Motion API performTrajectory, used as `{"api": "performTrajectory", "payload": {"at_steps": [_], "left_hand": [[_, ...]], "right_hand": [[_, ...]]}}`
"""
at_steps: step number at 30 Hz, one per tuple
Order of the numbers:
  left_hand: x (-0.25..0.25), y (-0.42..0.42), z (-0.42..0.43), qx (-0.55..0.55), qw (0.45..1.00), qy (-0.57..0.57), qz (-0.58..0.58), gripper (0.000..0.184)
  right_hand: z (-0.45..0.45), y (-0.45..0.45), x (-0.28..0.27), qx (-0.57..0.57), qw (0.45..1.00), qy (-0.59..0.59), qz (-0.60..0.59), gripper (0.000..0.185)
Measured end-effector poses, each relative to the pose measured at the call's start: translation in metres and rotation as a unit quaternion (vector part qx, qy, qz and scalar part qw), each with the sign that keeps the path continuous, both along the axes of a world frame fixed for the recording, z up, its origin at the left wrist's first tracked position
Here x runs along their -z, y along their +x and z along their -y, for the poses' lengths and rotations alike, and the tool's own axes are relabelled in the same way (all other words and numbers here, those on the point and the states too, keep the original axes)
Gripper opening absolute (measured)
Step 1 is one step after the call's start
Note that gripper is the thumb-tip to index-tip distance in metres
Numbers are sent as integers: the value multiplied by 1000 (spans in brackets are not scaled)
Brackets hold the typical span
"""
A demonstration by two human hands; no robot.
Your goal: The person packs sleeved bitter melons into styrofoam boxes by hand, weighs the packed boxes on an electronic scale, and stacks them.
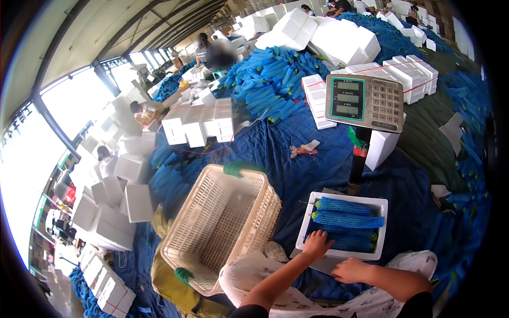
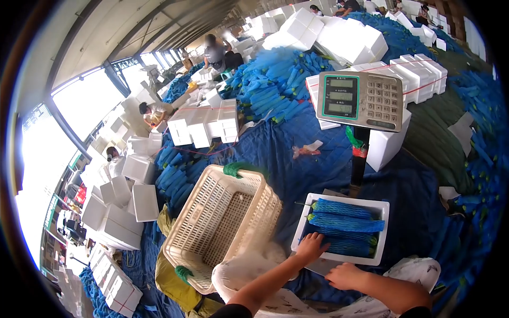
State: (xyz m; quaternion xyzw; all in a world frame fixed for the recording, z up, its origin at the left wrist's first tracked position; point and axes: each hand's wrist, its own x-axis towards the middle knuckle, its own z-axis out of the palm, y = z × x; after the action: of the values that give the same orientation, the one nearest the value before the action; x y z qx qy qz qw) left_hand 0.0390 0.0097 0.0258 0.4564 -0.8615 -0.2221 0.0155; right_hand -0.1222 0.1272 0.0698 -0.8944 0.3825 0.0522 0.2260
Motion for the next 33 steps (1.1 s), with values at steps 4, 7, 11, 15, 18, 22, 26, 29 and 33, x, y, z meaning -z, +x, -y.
{"api": "performTrajectory", "payload": {"at_steps": [4,7,11,15,18,22,26,29,33], "left_hand": [[29,-25,-11,-44,998,-45,17,40],[31,-26,-18,-56,994,-91,9,41],[28,-17,-11,-45,998,-32,-31,42],[41,-19,-11,-55,993,-90,-50,42],[46,-17,-7,-55,989,-106,-86,41],[34,-14,-15,-38,972,-169,-158,29],[33,-13,-18,-50,964,-181,-188,29],[29,-11,-17,-68,971,-143,-182,30],[28,-16,-12,-86,957,-195,-199,29]], "right_hand": [[-2,-3,8,-8,1000,6,-10,24],[-2,-5,10,-7,1000,-19,17,22],[1,-9,3,-1,999,-36,12,20],[14,-27,-4,133,987,-89,7,19],[35,-45,0,281,947,-151,41,21],[57,-63,20,348,910,-212,82,25],[65,-42,17,365,903,-226,23,26],[71,-37,25,317,905,-282,22,27],[89,-38,26,301,912,-277,25,39]]}}
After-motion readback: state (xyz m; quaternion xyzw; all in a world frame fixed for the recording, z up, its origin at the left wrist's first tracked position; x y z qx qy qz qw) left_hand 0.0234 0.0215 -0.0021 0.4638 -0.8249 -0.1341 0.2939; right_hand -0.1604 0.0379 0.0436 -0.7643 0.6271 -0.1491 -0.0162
